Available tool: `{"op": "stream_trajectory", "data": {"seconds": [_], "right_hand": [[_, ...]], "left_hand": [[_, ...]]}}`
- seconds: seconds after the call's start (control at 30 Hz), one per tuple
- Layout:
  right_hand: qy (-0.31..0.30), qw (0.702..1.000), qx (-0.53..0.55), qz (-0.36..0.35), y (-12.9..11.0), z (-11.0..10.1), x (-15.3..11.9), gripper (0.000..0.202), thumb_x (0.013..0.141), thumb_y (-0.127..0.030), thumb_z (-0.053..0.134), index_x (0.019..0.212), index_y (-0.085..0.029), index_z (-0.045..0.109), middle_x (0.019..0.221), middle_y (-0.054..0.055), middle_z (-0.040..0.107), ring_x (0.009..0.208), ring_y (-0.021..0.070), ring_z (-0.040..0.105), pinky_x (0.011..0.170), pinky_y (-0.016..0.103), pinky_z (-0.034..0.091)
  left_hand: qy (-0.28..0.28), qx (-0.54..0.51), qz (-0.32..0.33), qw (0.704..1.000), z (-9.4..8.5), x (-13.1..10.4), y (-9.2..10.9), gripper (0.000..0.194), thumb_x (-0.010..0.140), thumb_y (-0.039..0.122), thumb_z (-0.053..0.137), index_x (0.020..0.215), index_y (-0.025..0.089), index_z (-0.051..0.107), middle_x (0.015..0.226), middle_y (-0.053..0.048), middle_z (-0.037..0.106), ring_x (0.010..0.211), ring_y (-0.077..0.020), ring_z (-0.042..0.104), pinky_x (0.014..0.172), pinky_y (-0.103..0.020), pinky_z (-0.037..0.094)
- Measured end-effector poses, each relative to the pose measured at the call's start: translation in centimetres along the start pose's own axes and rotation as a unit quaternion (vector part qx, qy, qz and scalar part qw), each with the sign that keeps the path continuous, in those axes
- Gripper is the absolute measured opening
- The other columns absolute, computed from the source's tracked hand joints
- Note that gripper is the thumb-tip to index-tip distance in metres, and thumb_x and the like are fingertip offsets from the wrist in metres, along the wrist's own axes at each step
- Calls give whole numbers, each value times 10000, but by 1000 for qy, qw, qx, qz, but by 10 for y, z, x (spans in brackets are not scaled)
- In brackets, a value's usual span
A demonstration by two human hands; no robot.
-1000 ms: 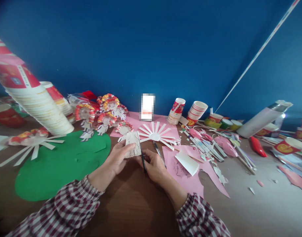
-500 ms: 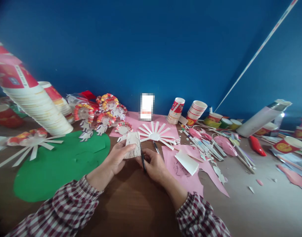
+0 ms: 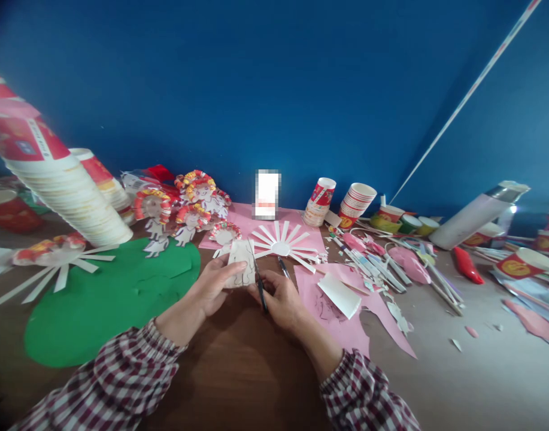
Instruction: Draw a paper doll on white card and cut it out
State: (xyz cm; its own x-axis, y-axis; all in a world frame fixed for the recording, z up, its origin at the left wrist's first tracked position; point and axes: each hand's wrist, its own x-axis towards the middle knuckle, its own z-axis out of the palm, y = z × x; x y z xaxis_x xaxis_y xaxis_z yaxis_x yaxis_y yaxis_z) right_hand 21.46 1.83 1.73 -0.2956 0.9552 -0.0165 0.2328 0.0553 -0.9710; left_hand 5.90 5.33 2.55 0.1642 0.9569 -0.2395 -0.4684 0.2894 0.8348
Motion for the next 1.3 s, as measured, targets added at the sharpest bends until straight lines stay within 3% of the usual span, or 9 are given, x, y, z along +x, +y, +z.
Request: {"op": "stream_trajectory", "data": {"seconds": [0.3, 0.57, 0.83, 1.13, 1.3], "right_hand": [[11, 1000, -12, 5, -2, 2, -1, 142, 824, -337, 602, 791, -200, 590, 555, -52, 482, 503, 98, 440, 472, 221, 333], [10, 1000, -1, 15, -1, 2, 0, 179, 815, -351, 612, 910, -200, 610, 563, -57, 481, 499, 100, 445, 454, 216, 344], [4, 1000, 19, 11, -1, 4, 0, 174, 814, -346, 612, 741, -212, 529, 588, -37, 538, 505, 110, 499, 486, 226, 387], [12, 1000, 3, 2, -2, 4, 0, 180, 827, -338, 595, 707, -223, 524, 568, -34, 513, 502, 118, 477, 487, 237, 360], [13, 1000, 9, 11, -1, 4, 0, 100, 824, -321, 599, 823, -224, 572, 582, -40, 501, 514, 117, 469, 483, 235, 355]], "left_hand": [[1, -2, -1, 1000, -1, 0, 0, 359, 540, 216, 794, 842, 98, 639, 673, -44, 671, 574, -151, 612, 571, -263, 476], [-4, -5, 4, 1000, 0, 1, -1, 362, 532, 221, 799, 837, 100, 646, 672, -44, 673, 570, -149, 610, 568, -259, 474], [-1, 0, -3, 1000, 2, -2, -1, 348, 535, 218, 793, 829, 105, 644, 678, -45, 677, 579, -152, 619, 575, -259, 481], [7, 9, 0, 1000, 3, -3, -2, 360, 539, 223, 792, 848, 105, 651, 700, -47, 682, 608, -155, 622, 599, -266, 485], [6, 8, -3, 1000, 2, -1, -3, 366, 549, 215, 784, 866, 101, 641, 691, -45, 683, 592, -150, 619, 586, -260, 482]]}}
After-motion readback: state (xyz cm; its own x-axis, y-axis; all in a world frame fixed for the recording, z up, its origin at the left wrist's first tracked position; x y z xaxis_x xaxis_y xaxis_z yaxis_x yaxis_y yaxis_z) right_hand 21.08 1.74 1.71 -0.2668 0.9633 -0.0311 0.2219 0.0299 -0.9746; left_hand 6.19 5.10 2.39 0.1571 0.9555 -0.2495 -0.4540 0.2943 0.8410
